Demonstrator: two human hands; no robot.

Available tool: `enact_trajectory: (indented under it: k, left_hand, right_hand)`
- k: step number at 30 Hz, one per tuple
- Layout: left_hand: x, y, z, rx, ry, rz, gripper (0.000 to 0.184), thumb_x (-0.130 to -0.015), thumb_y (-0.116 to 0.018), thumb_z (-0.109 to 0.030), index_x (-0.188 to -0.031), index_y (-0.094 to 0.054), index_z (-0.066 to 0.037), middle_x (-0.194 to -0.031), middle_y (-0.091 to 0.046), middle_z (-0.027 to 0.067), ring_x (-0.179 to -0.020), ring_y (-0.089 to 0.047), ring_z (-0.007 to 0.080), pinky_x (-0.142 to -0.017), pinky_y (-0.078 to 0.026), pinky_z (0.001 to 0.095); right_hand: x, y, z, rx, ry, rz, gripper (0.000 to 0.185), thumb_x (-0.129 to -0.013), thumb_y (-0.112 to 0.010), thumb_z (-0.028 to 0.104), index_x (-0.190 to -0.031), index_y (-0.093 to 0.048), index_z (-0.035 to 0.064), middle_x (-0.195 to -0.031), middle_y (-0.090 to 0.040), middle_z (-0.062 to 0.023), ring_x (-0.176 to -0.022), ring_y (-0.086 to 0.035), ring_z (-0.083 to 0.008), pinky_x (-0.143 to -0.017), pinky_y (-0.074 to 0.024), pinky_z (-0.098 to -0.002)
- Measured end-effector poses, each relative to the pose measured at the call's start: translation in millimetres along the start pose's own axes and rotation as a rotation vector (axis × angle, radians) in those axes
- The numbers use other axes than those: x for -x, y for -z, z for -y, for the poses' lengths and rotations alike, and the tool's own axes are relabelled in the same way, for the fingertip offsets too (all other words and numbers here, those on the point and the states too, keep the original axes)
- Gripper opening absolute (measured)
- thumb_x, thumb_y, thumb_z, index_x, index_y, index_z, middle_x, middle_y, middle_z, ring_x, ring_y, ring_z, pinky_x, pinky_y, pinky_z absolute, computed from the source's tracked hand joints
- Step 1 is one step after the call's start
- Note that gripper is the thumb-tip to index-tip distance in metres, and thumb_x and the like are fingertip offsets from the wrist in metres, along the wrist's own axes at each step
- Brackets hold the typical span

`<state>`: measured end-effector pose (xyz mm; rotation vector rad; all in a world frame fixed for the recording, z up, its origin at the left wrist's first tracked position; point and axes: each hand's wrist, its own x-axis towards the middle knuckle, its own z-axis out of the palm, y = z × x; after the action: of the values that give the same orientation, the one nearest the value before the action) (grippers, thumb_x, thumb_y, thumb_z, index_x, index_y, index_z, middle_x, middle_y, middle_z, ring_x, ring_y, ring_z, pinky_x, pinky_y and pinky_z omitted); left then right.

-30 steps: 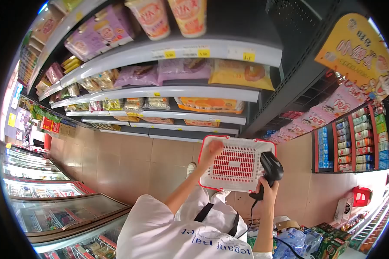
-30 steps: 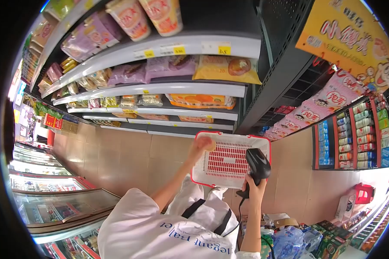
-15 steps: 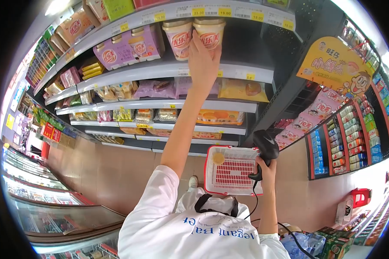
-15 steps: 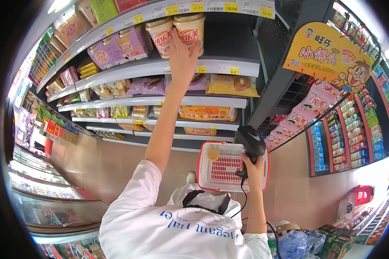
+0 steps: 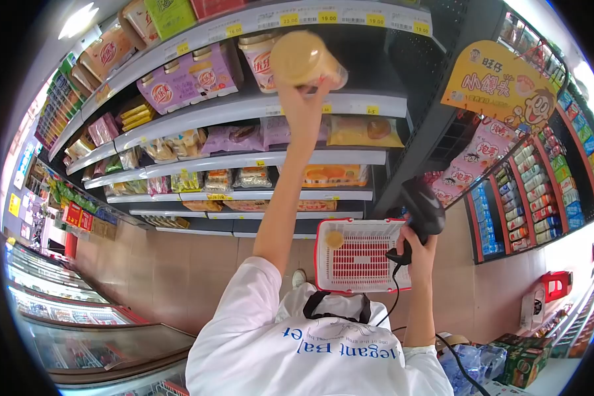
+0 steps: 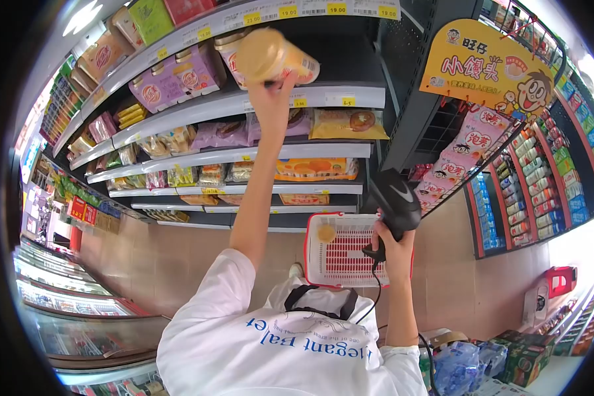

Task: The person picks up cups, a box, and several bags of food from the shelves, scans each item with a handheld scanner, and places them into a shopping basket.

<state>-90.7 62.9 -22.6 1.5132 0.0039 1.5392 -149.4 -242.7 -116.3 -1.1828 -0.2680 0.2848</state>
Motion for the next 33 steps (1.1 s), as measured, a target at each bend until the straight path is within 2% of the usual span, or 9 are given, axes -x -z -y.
enact_trajectory:
  k: [1, 2, 6, 8, 11, 12, 18, 23, 33]
  left_hand:
    - [11, 5, -3, 0.148, 0.082, 0.008, 0.043, -0.077, -0.071, 0.001, -0.114, -0.049, 0.003, -0.113, -0.052, 0.0103, -0.102, -0.056, 0.0170, -0.085, -0.052, 0.0300]
    - [22, 18, 7, 0.078, 0.015, 0.080, 0.040, -0.078, -0.069, 0.005, -0.114, -0.053, 0.001, -0.114, -0.054, 0.0092, -0.103, -0.055, 0.0160, -0.084, -0.051, 0.0292]
    - [78, 53, -10, 0.031, 0.240, 0.128, 0.050, -0.075, -0.073, 0.001, -0.120, -0.051, -0.001, -0.117, -0.054, 0.0098, -0.106, -0.055, 0.0173, -0.088, -0.049, 0.0303]
    - [100, 63, -26, -0.372, 0.048, 0.159, 0.061, -0.071, -0.077, -0.004, -0.125, -0.048, -0.002, -0.120, -0.054, 0.0098, -0.110, -0.053, 0.0188, -0.092, -0.047, 0.0321]
    - [125, 76, -24, -0.398, 0.035, 0.176, 0.070, -0.067, -0.081, -0.007, -0.128, -0.045, -0.003, -0.121, -0.054, 0.0092, -0.112, -0.052, 0.0206, -0.094, -0.045, 0.0334]
    - [126, 77, -37, -0.231, 0.232, 0.135, 0.073, -0.067, -0.081, -0.006, -0.129, -0.043, -0.002, -0.122, -0.053, 0.0088, -0.111, -0.053, 0.0195, -0.094, -0.045, 0.0329]
    - [134, 90, -45, 0.078, 0.428, 0.043, 0.070, -0.068, -0.074, 0.007, -0.129, -0.042, -0.003, -0.122, -0.052, 0.0085, -0.109, -0.054, 0.0193, -0.092, -0.048, 0.0321]
    - [143, 96, -42, 0.037, 0.354, 0.080, 0.069, -0.069, -0.072, 0.011, -0.129, -0.042, -0.002, -0.120, -0.053, 0.0088, -0.109, -0.055, 0.0195, -0.090, -0.049, 0.0318]
    - [145, 93, -62, 0.064, 0.368, 0.094, 0.064, -0.070, -0.072, 0.009, -0.127, -0.044, -0.001, -0.118, -0.055, 0.0089, -0.107, -0.056, 0.0190, -0.091, -0.048, 0.0316]
  right_hand:
    - [0, -1, 5, 0.001, -0.003, 0.004, 0.025, -0.083, -0.058, -0.003, -0.108, -0.052, 0.0004, -0.077, -0.056, -0.0047, -0.051, -0.049, -0.0094, -0.047, -0.0369, -0.0228]
    - [2, -3, 14, -0.047, 0.009, 0.044, 0.025, -0.083, -0.058, -0.004, -0.108, -0.052, 0.0003, -0.076, -0.055, -0.0046, -0.051, -0.049, -0.0095, -0.047, -0.0366, -0.0226]
    - [8, -10, 34, -0.072, 0.026, 0.142, 0.023, -0.083, -0.057, -0.005, -0.106, -0.053, 0.0000, -0.076, -0.055, -0.0047, -0.050, -0.048, -0.0094, -0.047, -0.0361, -0.0225]
    - [11, -15, 32, -0.053, 0.014, 0.160, 0.022, -0.083, -0.057, -0.005, -0.105, -0.054, -0.0001, -0.077, -0.055, -0.0047, -0.050, -0.049, -0.0093, -0.047, -0.0365, -0.0226]
    - [13, -22, 25, 0.011, -0.019, 0.201, 0.024, -0.083, -0.057, -0.006, -0.106, -0.051, -0.0001, -0.079, -0.056, -0.0050, -0.050, -0.049, -0.0094, -0.047, -0.0375, -0.0227]
    - [13, -25, 22, -0.005, -0.029, 0.211, 0.025, -0.083, -0.057, -0.006, -0.106, -0.050, -0.0001, -0.081, -0.056, -0.0053, -0.050, -0.049, -0.0095, -0.047, -0.0381, -0.0230]
    - [14, -28, 13, -0.014, -0.051, 0.237, 0.029, -0.084, -0.057, -0.006, -0.110, -0.046, 0.0003, -0.087, -0.057, -0.0069, -0.051, -0.050, -0.0096, -0.046, -0.0395, -0.0230]
    - [16, -23, 11, -0.002, -0.053, 0.304, 0.030, -0.084, -0.057, -0.005, -0.112, -0.048, 0.0003, -0.097, -0.057, -0.0078, -0.051, -0.050, -0.0090, -0.046, -0.0395, -0.0223]
    - [24, -24, 16, -0.057, -0.022, 0.299, 0.022, -0.084, -0.058, -0.005, -0.104, -0.053, -0.0015, -0.089, -0.058, -0.0063, -0.050, -0.050, -0.0086, -0.045, -0.0379, -0.0222]
